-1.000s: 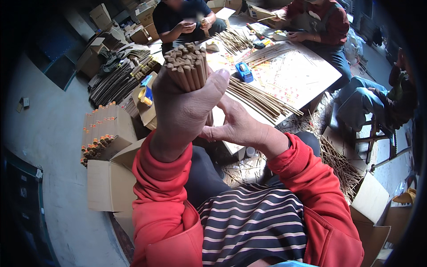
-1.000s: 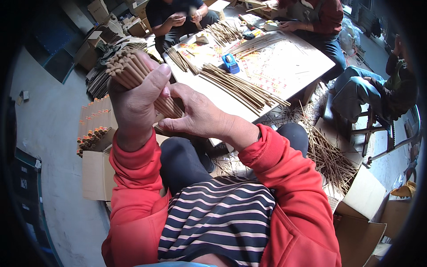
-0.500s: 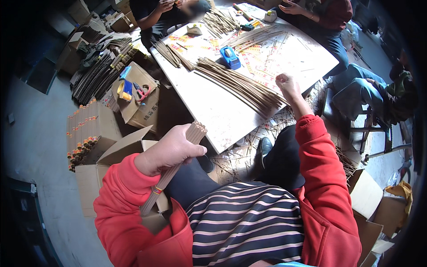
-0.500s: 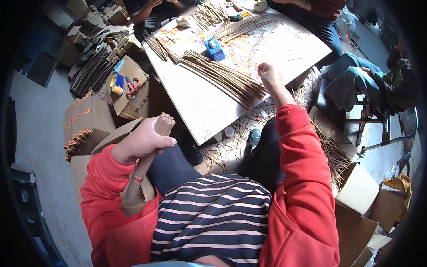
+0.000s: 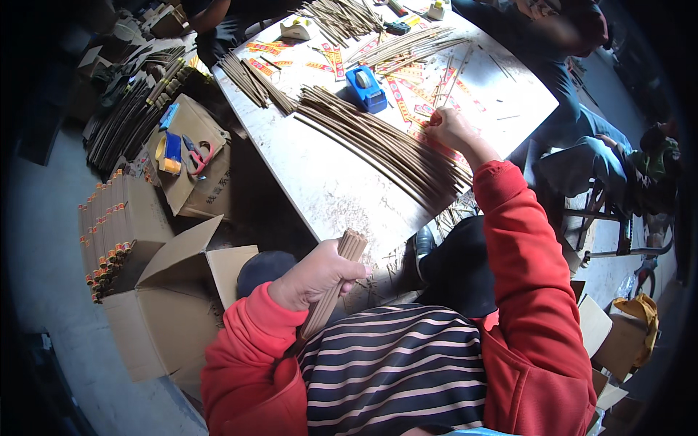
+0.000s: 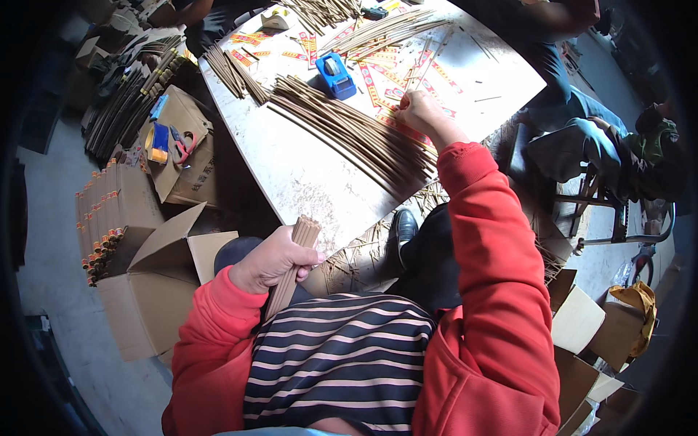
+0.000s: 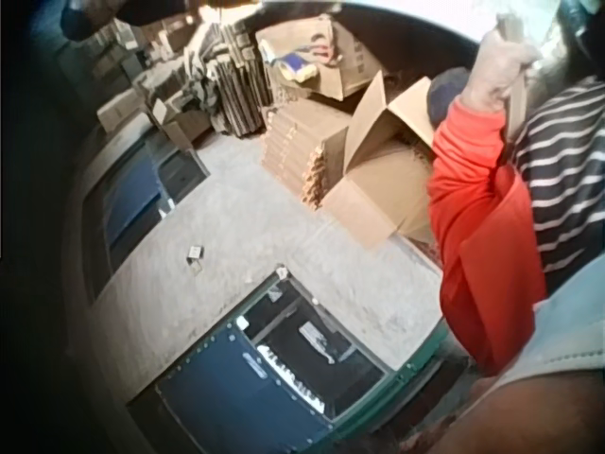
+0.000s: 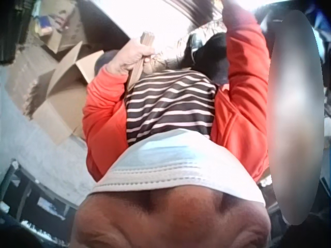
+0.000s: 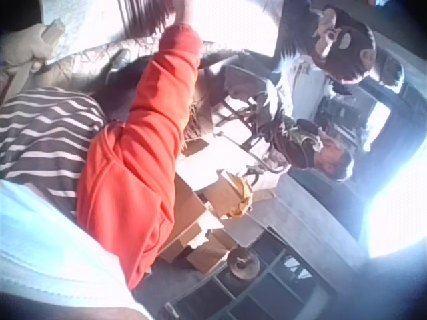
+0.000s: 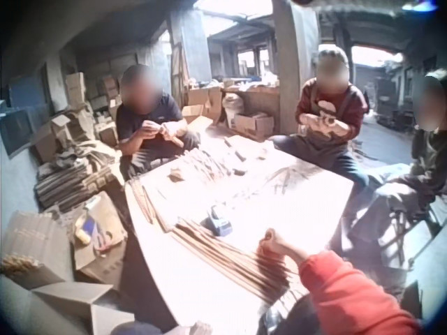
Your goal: The person gathers thin wooden sticks, aligns them into a bundle, and wraps a small paper label around the bundle to secure it. The person repeats this process, placing completed bundles into a cardboard box.
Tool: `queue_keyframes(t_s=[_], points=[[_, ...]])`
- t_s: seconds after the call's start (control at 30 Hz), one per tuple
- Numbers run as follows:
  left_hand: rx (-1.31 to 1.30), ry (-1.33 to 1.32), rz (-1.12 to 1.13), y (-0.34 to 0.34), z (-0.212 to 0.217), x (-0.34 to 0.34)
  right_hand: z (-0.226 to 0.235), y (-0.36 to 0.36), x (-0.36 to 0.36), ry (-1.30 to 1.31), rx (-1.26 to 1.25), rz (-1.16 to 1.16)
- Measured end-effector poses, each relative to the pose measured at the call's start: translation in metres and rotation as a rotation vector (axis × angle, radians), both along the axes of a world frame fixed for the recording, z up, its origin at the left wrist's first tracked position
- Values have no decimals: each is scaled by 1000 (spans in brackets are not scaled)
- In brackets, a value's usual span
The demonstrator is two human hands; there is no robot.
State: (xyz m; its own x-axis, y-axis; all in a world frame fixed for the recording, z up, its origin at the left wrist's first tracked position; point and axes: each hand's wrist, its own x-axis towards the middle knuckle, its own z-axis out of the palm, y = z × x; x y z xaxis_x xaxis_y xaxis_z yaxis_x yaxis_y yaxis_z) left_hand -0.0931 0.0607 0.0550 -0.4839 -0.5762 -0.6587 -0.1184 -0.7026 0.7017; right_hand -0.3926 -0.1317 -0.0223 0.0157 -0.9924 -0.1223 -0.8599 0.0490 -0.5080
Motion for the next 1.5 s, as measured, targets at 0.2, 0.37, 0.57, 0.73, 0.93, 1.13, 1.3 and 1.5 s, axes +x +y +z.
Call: queue_keyframes(t_s=[0.2, 0.37, 0.57, 0.73, 0.93, 1.13, 1.3, 1.5], points=[[46, 38, -3, -7, -13, -2, -3, -7, -5, -22, -75, 39], [52, 56, -6, -11, -17, -2, -14, -11, -9, -88, -265, 115], [69, 82, -21, -13, -27, 0, -27, -20, -17, -3, -306, 102], [90, 120, -30, -17, -30, 1, -10, -36, 2, 202, -294, 85], [106, 138, -21, -19, -40, 5, -3, -67, 46, 305, -99, 44], [117, 171, -23, -21, -39, 11, -11, -87, 55, 71, -4, -61], [97, 188, -34, -18, -35, 14, 12, -78, 52, -339, -43, -133], [50, 171, -28, -9, -22, 16, 47, -19, 45, -738, -127, -18]])
